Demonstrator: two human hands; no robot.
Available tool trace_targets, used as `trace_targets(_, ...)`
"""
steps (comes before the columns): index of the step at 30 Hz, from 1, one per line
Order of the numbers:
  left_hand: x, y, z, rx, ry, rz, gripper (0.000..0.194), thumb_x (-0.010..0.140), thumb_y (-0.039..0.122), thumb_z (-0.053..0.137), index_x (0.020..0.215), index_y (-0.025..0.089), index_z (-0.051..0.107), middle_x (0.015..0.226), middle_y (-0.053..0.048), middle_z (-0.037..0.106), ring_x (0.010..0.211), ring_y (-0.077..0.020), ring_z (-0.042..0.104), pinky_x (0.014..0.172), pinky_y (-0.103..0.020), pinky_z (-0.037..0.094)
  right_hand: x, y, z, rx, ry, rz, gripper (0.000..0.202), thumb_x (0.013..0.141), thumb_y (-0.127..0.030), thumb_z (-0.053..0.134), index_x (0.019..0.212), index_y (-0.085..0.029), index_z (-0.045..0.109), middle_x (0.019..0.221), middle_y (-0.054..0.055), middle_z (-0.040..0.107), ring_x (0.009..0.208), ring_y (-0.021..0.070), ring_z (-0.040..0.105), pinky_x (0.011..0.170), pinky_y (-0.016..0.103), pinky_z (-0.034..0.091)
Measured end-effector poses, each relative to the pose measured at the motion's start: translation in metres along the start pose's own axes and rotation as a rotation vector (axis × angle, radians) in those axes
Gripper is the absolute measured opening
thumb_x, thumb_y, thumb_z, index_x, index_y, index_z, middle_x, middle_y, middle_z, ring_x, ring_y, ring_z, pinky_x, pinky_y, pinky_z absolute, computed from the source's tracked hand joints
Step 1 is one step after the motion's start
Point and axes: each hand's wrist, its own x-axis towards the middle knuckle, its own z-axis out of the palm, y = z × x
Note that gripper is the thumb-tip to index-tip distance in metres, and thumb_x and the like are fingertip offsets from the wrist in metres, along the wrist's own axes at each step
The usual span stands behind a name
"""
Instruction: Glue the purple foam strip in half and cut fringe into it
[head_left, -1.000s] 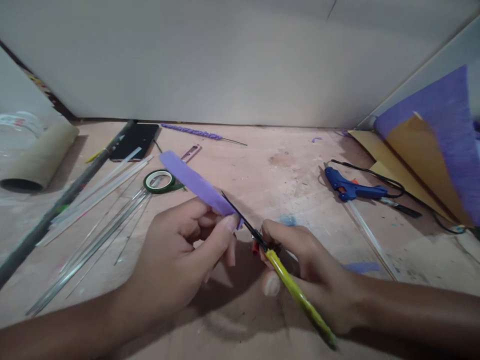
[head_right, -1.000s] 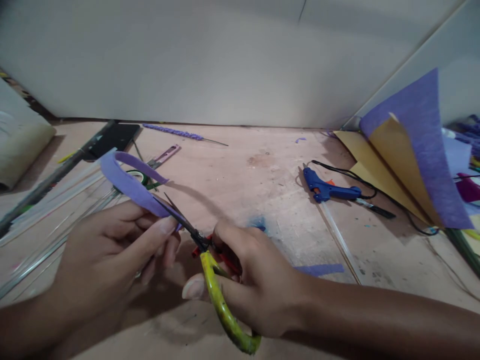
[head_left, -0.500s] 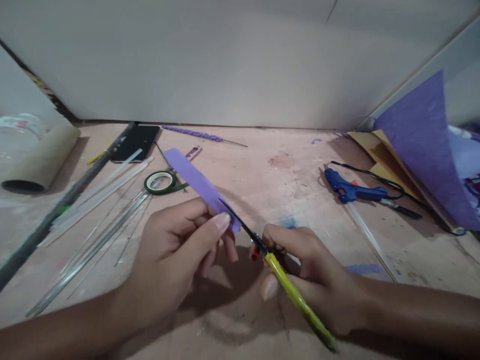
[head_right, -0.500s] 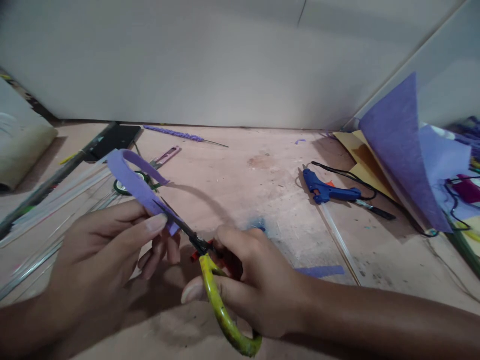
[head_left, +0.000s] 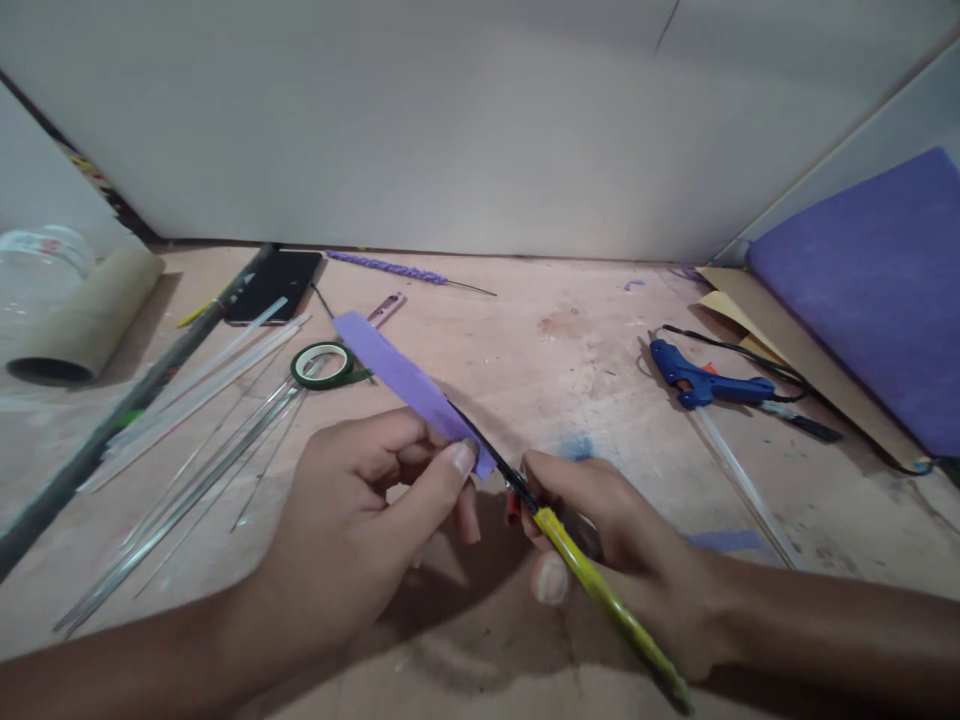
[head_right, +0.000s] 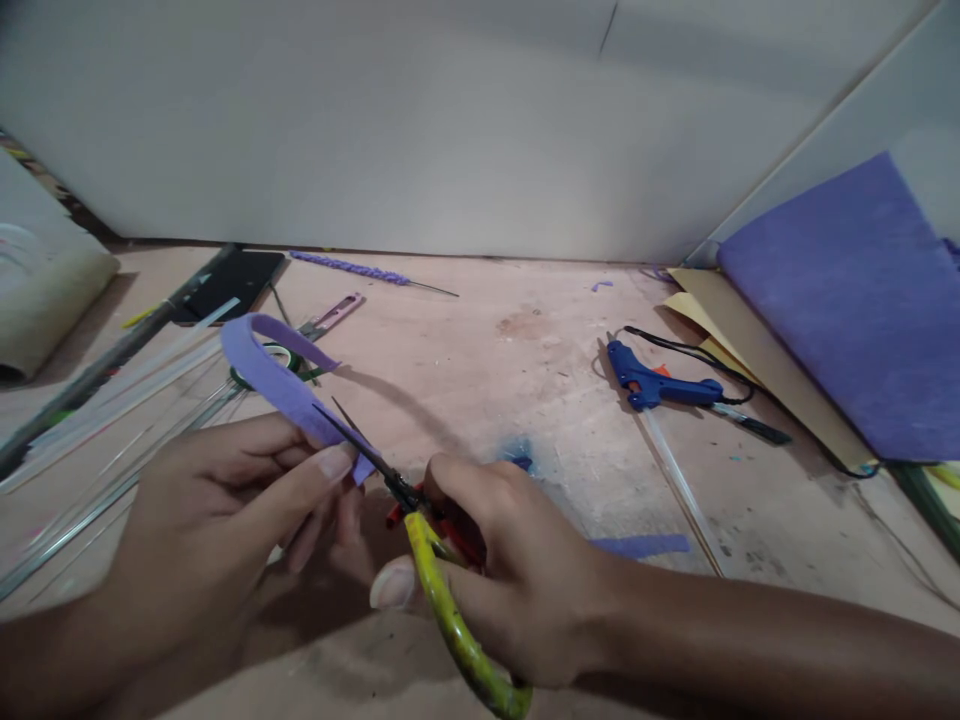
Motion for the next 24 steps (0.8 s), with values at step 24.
trace_targets(24, -0.0058, -0.0080, -0.0015, -0.183, -0.068, -0.190, 0.031, 0.097, 0.033, 0.077, 0.068, 0.022, 0.079, 0.051, 0.002, 0.073, 0.039, -0.0089, 0.052, 0.036, -0.015, 0.033, -0.0030, 0.0025, -0.0026, -0.046, 0.002, -0.044, 0.041, 0.102, -0.047, 0.091, 0.089, -0.020, 0.064, 0.074, -0.008, 0.052, 0.066, 0.0090, 0.042, 0.059, 0.025, 0.033)
